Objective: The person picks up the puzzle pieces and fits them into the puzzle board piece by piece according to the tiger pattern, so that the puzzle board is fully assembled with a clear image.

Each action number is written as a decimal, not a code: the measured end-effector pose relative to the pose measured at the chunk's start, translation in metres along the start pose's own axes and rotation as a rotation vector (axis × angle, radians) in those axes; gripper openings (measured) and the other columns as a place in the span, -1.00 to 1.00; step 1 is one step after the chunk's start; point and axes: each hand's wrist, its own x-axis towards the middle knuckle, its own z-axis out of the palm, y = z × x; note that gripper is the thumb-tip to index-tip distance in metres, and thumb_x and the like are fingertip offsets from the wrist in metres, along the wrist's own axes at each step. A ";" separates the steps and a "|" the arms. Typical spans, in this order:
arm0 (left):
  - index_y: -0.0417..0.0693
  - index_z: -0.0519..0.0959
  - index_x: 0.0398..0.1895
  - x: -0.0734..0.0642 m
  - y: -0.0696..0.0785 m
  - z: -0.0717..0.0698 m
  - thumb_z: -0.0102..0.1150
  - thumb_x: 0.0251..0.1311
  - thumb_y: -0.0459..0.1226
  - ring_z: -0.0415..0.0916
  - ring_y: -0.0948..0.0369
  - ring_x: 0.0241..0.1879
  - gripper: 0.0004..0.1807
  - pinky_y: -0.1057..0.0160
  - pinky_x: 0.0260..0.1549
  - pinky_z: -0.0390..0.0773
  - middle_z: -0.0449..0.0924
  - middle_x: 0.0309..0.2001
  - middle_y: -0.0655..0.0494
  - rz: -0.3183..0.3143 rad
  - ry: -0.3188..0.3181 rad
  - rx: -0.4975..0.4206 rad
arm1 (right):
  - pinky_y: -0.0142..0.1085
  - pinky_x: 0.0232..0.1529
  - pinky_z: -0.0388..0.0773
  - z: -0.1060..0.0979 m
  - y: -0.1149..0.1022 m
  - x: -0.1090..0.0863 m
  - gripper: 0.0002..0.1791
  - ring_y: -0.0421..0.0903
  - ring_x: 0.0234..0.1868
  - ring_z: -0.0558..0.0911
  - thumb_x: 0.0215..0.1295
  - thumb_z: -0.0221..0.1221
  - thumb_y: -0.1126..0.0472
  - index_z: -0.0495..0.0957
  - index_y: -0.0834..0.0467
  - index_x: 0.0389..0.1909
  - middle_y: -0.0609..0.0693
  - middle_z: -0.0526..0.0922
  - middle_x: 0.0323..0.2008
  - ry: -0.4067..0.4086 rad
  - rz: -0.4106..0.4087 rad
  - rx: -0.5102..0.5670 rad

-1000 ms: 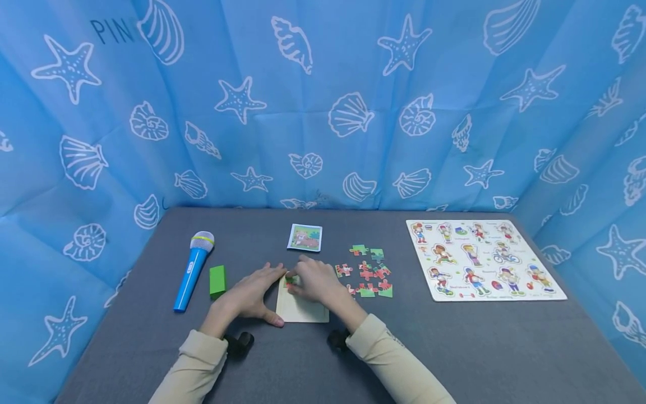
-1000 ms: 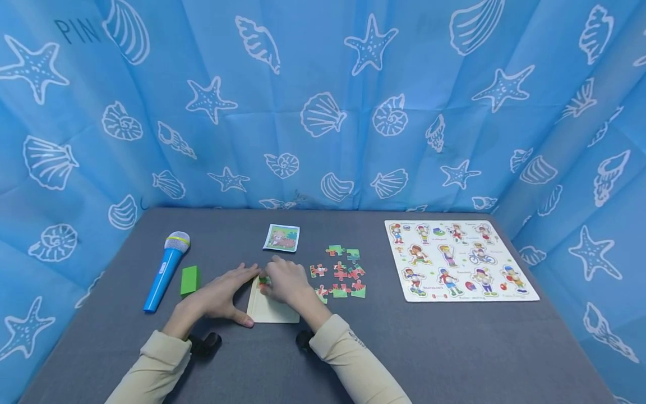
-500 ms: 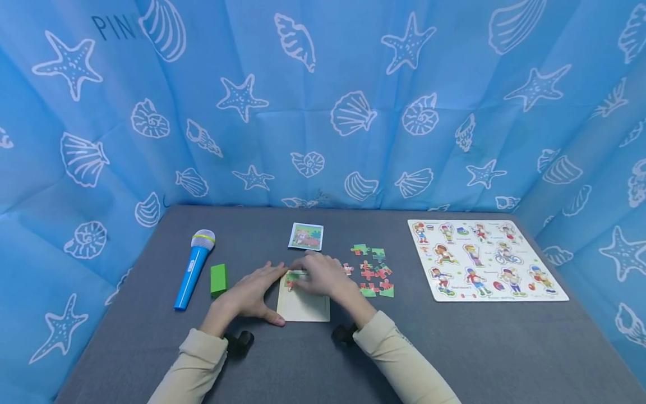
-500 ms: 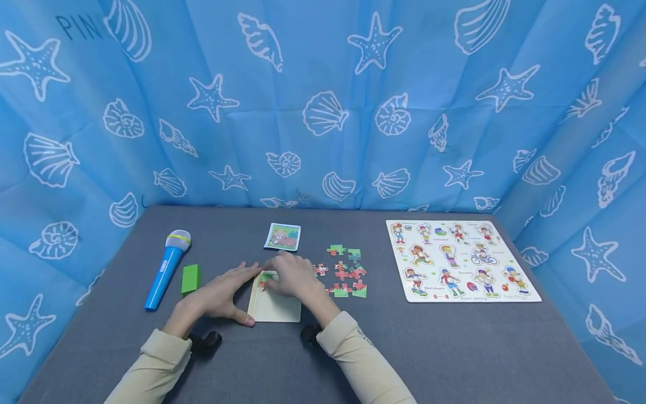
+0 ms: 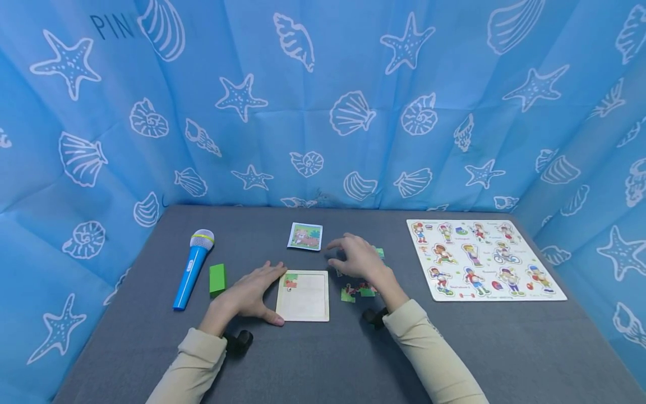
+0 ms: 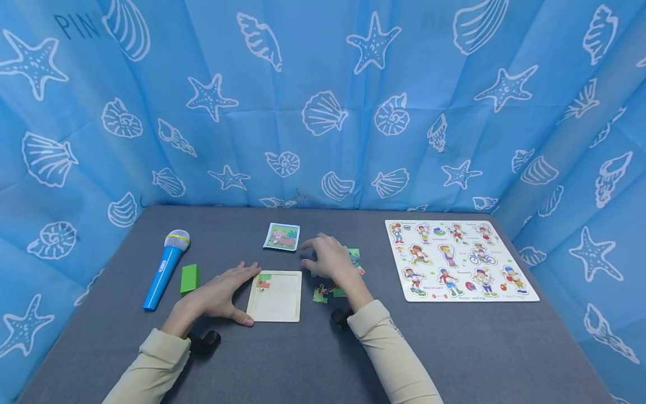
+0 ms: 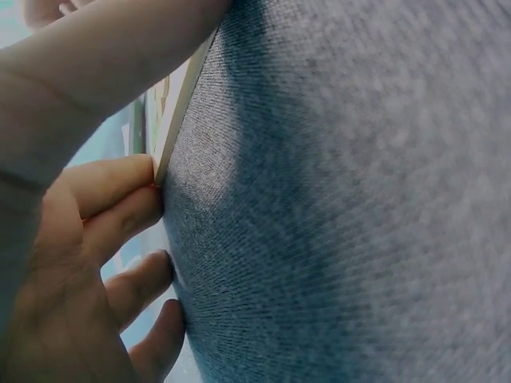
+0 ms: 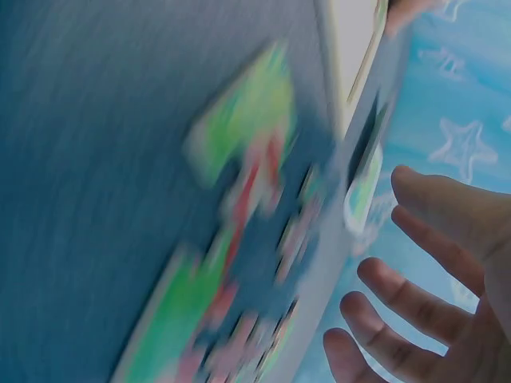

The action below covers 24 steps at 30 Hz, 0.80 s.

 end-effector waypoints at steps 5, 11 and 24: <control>-0.02 0.13 0.62 0.000 -0.002 0.001 0.62 -0.12 0.14 -0.15 -0.18 0.66 0.26 -0.46 0.45 0.04 0.02 0.66 -0.06 0.007 -0.001 -0.005 | 0.11 -0.12 0.65 -0.011 0.024 -0.004 -0.59 0.14 0.04 0.65 0.34 0.34 0.08 0.67 0.07 0.18 0.16 0.66 0.06 0.019 0.056 -0.039; -0.02 0.13 0.62 0.000 -0.003 0.002 0.61 -0.11 0.14 -0.15 -0.17 0.66 0.25 -0.46 0.45 0.03 0.02 0.66 -0.05 0.012 0.002 -0.009 | 0.12 -0.20 0.64 -0.017 0.043 -0.008 -0.59 0.17 0.02 0.64 0.34 0.34 0.09 0.68 0.09 0.17 0.18 0.65 0.05 0.042 0.084 -0.046; -0.01 0.13 0.62 0.001 -0.003 0.002 0.61 -0.12 0.16 -0.15 -0.17 0.66 0.26 -0.45 0.46 0.05 0.02 0.66 -0.06 0.005 -0.003 0.000 | 0.10 -0.22 0.62 -0.008 0.058 -0.004 -0.54 0.18 0.05 0.63 0.34 0.33 0.03 0.65 0.07 0.21 0.17 0.62 0.04 -0.009 0.128 -0.069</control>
